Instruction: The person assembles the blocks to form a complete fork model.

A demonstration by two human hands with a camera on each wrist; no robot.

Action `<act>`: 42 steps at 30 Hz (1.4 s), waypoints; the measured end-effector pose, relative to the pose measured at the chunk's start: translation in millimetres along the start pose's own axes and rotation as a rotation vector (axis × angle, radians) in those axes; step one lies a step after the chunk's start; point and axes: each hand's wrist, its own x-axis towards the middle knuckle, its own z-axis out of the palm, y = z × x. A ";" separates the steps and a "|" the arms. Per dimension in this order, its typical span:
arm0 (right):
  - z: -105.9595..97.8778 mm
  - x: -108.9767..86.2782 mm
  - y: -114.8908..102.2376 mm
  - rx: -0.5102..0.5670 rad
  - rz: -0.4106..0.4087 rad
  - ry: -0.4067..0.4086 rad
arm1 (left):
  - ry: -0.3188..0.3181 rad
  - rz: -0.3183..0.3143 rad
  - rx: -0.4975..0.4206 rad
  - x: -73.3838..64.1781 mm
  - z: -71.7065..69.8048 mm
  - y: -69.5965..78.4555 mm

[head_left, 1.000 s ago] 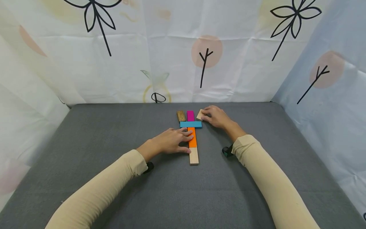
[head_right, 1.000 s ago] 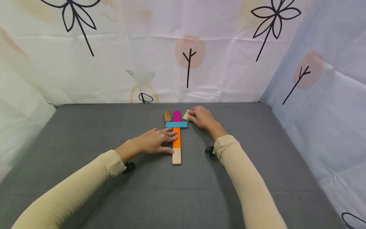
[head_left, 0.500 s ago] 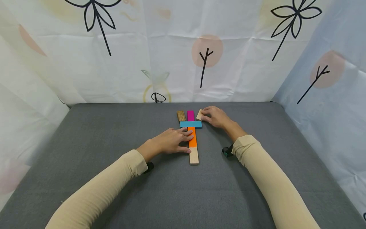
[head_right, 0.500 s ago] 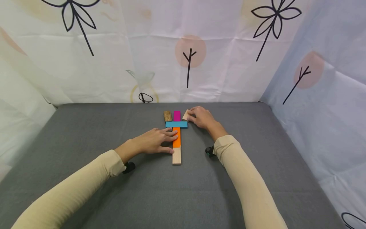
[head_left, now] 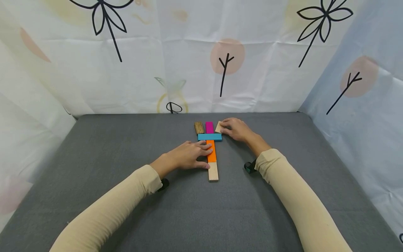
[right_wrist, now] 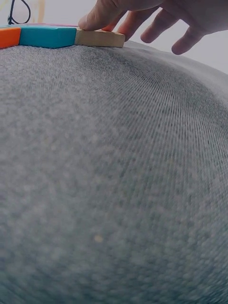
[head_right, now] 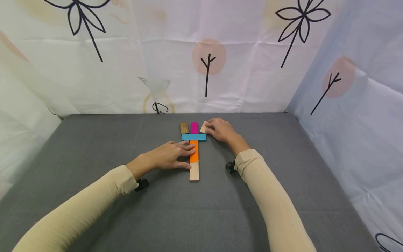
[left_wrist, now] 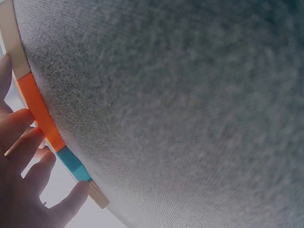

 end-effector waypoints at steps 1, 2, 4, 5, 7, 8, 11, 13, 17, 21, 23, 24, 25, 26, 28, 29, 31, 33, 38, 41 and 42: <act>-0.1 -0.1 -0.6 0.000 0.001 -0.001 | -0.001 0.000 0.000 -0.1 -0.1 0.0; -0.2 -0.2 -1.2 0.002 0.004 -0.004 | -0.002 0.000 0.000 -0.2 -0.1 0.0; -0.2 -0.1 -2.4 -0.001 0.005 -0.008 | -0.004 -0.001 -0.001 -0.5 -0.2 -0.1; -0.3 0.1 -2.8 -0.001 0.006 -0.010 | -0.004 -0.001 -0.001 -0.6 -0.2 -0.2; -0.3 0.6 -3.2 0.000 0.011 -0.011 | -0.002 0.000 0.001 -0.5 0.0 -0.7; -0.3 0.7 -3.2 0.001 0.014 -0.012 | 0.000 0.000 0.001 -0.4 0.2 -1.0; -0.1 1.0 -2.7 0.000 0.019 -0.011 | 0.006 0.001 0.004 0.2 0.9 -1.7; 0.2 0.9 -2.6 -0.006 0.016 -0.008 | 0.008 0.001 0.004 0.2 1.5 -1.9; 0.9 0.5 -2.9 -0.020 0.005 -0.001 | 0.006 0.000 0.003 -0.2 1.8 -1.8; 0.3 0.1 -3.4 -0.024 0.001 0.002 | 0.006 -0.001 0.004 -0.1 1.9 -2.1; -0.5 -0.1 -3.6 -0.024 -0.002 0.001 | 0.007 -0.002 0.007 0.7 2.4 -2.5; -1.0 -0.2 -3.7 -0.024 -0.003 0.000 | 0.007 -0.002 0.007 1.1 2.6 -2.7; -1.4 -0.3 -3.7 -0.025 -0.005 -0.001 | 0.006 -0.004 0.007 1.4 2.9 -2.9; -1.6 -0.3 -3.2 -0.028 -0.007 -0.001 | 0.005 -0.003 0.007 1.9 3.3 -3.1; -1.8 -0.8 -1.2 -0.029 -0.004 -0.005 | 0.005 0.002 0.010 2.8 3.9 -3.1; -1.9 -1.5 0.3 -0.031 -0.001 -0.007 | 0.002 0.004 0.012 3.0 4.2 -2.7; -2.8 -3.8 3.8 -0.039 0.008 -0.009 | 0.002 0.012 0.021 2.9 4.8 -2.0; -5.2 -7.3 7.3 -0.045 0.025 -0.009 | 0.001 0.016 0.032 3.0 5.5 -1.7; -13.7 -16.3 16.6 -0.093 0.061 -0.003 | -0.014 0.007 0.048 3.2 5.7 -1.6; -17.8 -20.5 23.4 -0.135 0.092 -0.005 | -0.006 0.018 0.049 2.1 4.7 -2.9; -19.2 -22.3 25.9 -0.152 0.104 -0.007 | 0.006 0.026 0.055 1.5 4.2 -4.1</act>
